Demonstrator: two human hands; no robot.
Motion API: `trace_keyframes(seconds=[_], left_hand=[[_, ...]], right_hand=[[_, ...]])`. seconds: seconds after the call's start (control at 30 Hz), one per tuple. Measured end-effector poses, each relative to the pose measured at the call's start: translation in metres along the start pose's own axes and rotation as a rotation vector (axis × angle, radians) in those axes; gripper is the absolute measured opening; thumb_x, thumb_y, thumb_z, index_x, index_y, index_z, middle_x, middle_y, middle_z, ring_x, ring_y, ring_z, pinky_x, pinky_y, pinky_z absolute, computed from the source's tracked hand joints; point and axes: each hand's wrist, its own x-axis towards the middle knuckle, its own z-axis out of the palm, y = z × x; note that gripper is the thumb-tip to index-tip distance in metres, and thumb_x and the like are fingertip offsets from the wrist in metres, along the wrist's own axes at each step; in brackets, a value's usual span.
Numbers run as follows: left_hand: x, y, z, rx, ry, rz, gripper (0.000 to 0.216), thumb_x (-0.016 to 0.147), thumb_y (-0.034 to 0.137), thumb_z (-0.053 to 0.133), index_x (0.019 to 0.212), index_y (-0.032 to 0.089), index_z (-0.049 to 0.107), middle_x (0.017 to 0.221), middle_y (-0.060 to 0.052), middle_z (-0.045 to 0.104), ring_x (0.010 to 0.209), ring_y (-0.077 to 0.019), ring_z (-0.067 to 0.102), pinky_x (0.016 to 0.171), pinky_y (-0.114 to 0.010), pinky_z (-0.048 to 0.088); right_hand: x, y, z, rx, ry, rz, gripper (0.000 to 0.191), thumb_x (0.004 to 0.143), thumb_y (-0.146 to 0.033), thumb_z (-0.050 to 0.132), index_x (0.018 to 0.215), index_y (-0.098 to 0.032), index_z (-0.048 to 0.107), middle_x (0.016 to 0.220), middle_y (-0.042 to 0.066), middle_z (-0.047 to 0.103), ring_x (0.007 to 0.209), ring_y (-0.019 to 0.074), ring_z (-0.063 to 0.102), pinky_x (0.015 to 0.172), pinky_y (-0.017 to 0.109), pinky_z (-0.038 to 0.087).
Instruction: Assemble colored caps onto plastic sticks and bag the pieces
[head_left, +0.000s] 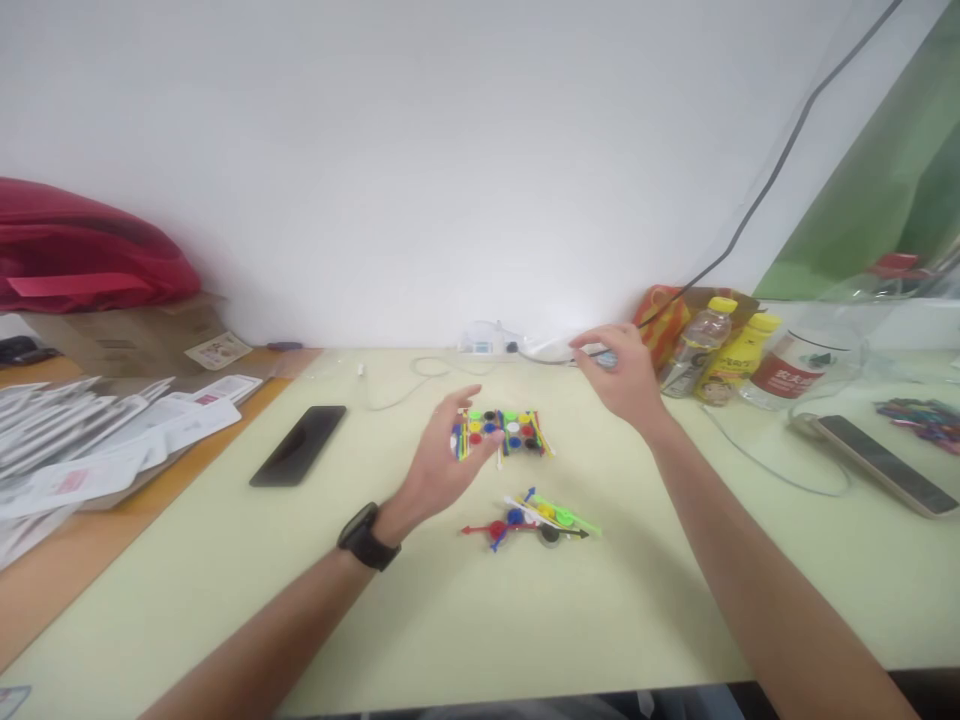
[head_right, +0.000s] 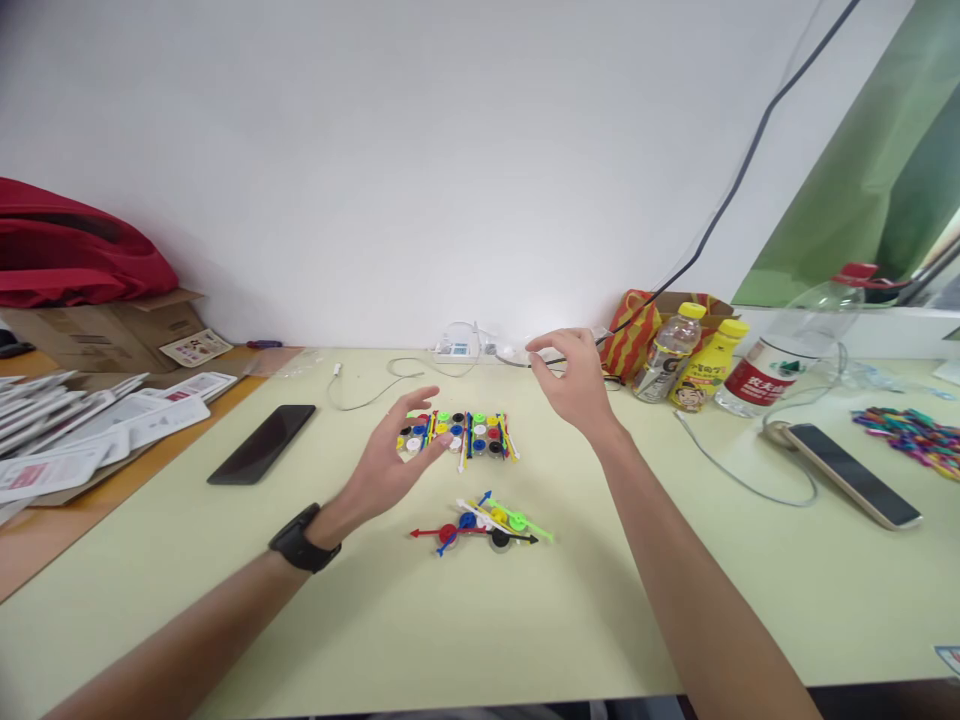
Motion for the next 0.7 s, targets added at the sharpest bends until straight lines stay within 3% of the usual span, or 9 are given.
trace_keyframes(seconds=[0.13,0.27,0.37,0.5,0.7], left_hand=[[0.021,0.007,-0.007,-0.171,-0.122,-0.125,0.061,0.094,0.053,0.067,0.147,0.027,0.048,0.150,-0.011,0.053,0.130,-0.0288,0.055,0.102,-0.042,0.050],[0.032,0.013,-0.006,-0.453,-0.224,-0.258,0.058,0.098,0.063,0.055,0.141,0.024,0.059,0.138,-0.013,0.063,0.114,-0.0276,0.064,0.089,-0.038,0.054],[0.034,0.017,-0.004,-0.514,-0.204,-0.273,0.053,0.096,0.063,0.058,0.123,0.019,0.072,0.116,-0.012,0.073,0.096,-0.0233,0.067,0.080,-0.034,0.052],[0.029,0.019,-0.005,-0.469,-0.163,-0.248,0.039,0.089,0.055,0.073,0.098,0.017,0.078,0.091,-0.008,0.075,0.078,-0.0177,0.064,0.067,-0.027,0.047],[0.027,0.007,-0.011,-0.417,-0.118,-0.271,0.034,0.082,0.050,0.082,0.093,0.018,0.082,0.088,-0.009,0.078,0.079,-0.0200,0.066,0.068,-0.029,0.049]], right_hand=[[-0.020,-0.034,-0.010,0.369,-0.055,0.130,0.015,0.088,-0.035,0.069,0.090,-0.022,0.075,0.095,0.006,0.076,0.093,0.0242,0.068,0.089,0.042,0.054],[-0.040,-0.045,-0.001,0.665,-0.127,0.305,0.018,0.084,-0.040,0.076,0.083,-0.022,0.075,0.084,0.004,0.075,0.083,0.0208,0.067,0.079,0.036,0.055],[-0.050,-0.048,0.007,0.735,-0.165,0.358,0.022,0.083,-0.043,0.078,0.076,-0.022,0.076,0.075,0.003,0.072,0.074,0.0187,0.063,0.073,0.035,0.054],[-0.057,-0.050,0.012,0.774,-0.213,0.396,0.027,0.082,-0.044,0.080,0.070,-0.021,0.075,0.069,0.003,0.070,0.068,0.0173,0.059,0.068,0.033,0.051],[-0.060,-0.048,0.012,0.779,-0.211,0.415,0.028,0.083,-0.044,0.080,0.069,-0.021,0.075,0.069,0.004,0.069,0.070,0.0179,0.059,0.069,0.034,0.050]])
